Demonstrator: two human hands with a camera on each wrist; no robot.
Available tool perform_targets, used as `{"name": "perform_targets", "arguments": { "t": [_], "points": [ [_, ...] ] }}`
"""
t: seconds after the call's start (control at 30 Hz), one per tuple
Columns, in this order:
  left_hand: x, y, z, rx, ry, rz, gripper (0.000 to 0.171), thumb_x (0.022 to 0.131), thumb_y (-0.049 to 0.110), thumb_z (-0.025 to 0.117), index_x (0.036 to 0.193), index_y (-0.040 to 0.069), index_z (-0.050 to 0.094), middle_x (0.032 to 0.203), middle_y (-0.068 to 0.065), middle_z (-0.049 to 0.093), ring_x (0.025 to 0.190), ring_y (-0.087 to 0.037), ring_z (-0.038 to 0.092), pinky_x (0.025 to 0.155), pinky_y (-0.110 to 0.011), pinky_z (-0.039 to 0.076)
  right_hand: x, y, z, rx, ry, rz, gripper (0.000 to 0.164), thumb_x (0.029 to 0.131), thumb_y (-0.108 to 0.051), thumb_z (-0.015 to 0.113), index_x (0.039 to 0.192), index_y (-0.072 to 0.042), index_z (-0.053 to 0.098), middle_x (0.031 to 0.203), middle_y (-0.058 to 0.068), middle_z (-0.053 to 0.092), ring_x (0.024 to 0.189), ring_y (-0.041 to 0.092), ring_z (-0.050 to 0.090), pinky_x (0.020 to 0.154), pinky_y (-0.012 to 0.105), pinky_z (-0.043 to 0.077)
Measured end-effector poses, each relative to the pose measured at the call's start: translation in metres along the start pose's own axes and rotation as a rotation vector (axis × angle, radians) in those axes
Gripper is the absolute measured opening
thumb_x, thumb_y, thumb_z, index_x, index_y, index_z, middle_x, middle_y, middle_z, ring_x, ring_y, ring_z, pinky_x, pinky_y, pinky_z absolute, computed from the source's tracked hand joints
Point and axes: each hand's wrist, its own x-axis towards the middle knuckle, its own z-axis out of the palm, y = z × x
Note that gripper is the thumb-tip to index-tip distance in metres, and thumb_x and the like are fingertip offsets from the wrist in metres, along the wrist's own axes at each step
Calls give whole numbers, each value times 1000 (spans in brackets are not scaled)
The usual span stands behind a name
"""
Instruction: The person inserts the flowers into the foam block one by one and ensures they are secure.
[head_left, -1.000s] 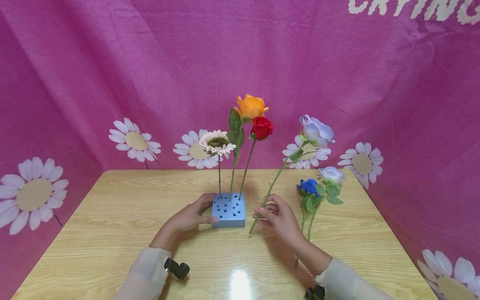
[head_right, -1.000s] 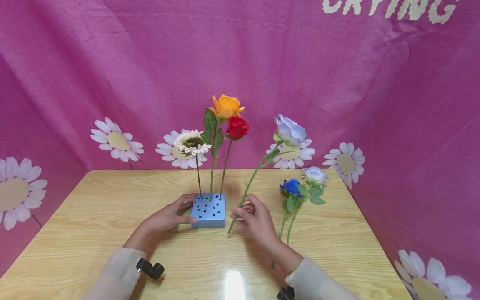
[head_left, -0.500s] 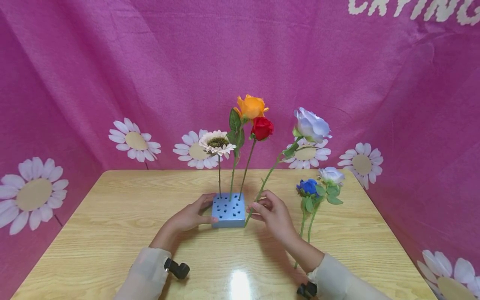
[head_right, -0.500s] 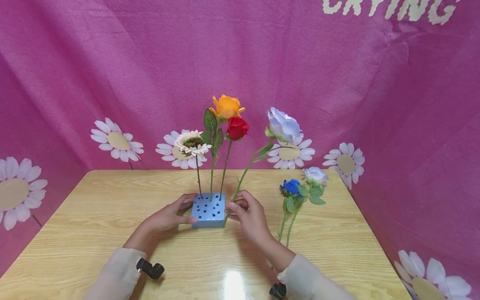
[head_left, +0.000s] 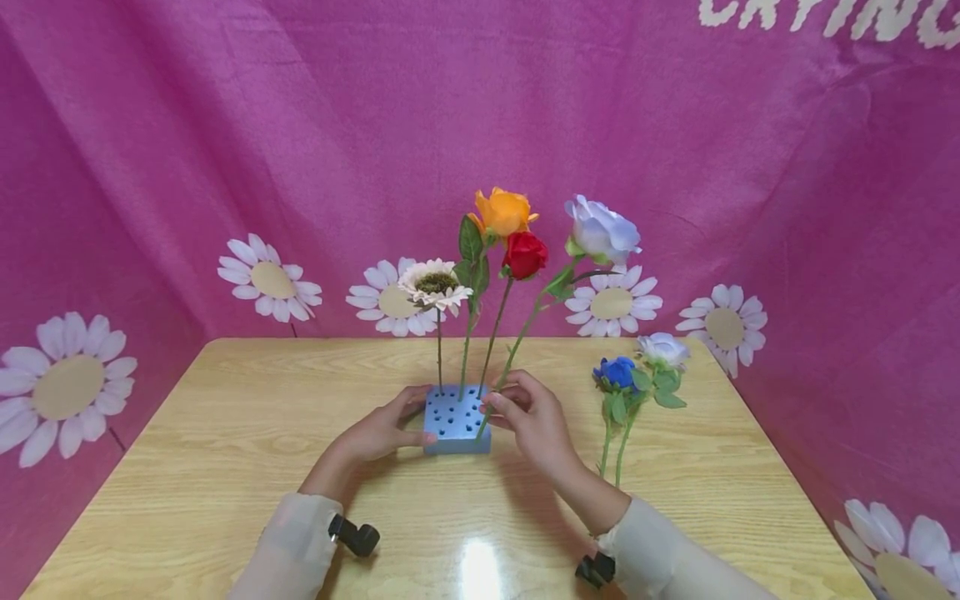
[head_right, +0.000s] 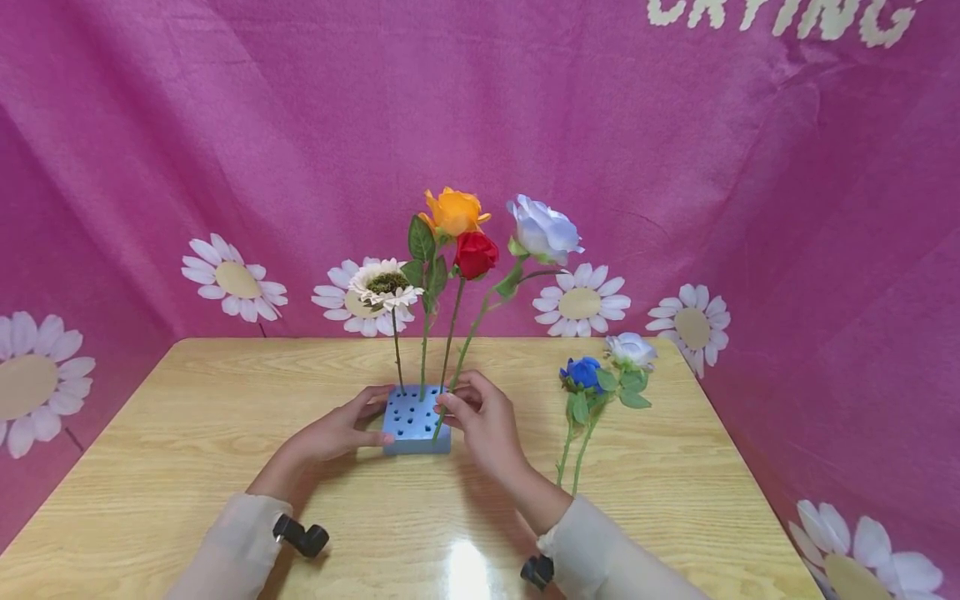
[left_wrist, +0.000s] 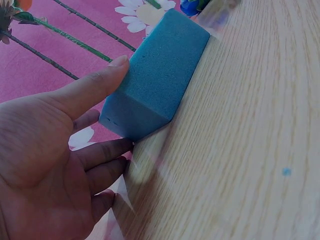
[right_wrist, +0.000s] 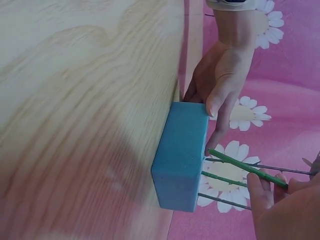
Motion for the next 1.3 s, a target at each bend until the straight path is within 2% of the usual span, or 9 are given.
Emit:
{"name": "perform_targets", "arguments": {
  "t": [0.37,0.57,0.83,1.13,1.3],
  "points": [
    [0,0,0,-2,-5,8,88,92,30,80,162,16,28,164,-19,35,153,-39,29,123,-61,21,12,2,21,-32,34,-35,9,98,1,66,104,6,61,98,26,73,96,37,74,82,36,62],
    [0,0,0,-8,-7,5,88,92,30,80,162,17,28,164,-19,35,154,-39,29,123,-61,21,17,7,29,-31,51,-56,13,97,1,67,105,9,62,100,29,73,97,42,74,81,37,62],
    [0,2,-1,-28,-13,-15,91,91,31,81,163,17,27,165,-19,34,154,-38,28,123,-60,23,24,10,37,-69,82,-54,7,97,-1,68,100,3,62,99,26,74,92,32,75,80,38,63],
    [-1,0,-3,14,-20,75,82,95,27,77,160,12,29,162,-22,38,151,-41,32,121,-62,26,31,12,48,-60,61,-65,12,98,-4,67,108,2,64,101,25,73,99,41,73,82,35,62],
    [0,0,-3,9,-21,61,83,94,27,78,160,13,29,163,-20,37,152,-40,32,121,-61,26,33,13,53,-75,55,-78,10,98,-3,66,107,1,64,101,26,73,99,39,73,82,36,62]
  ]
}}
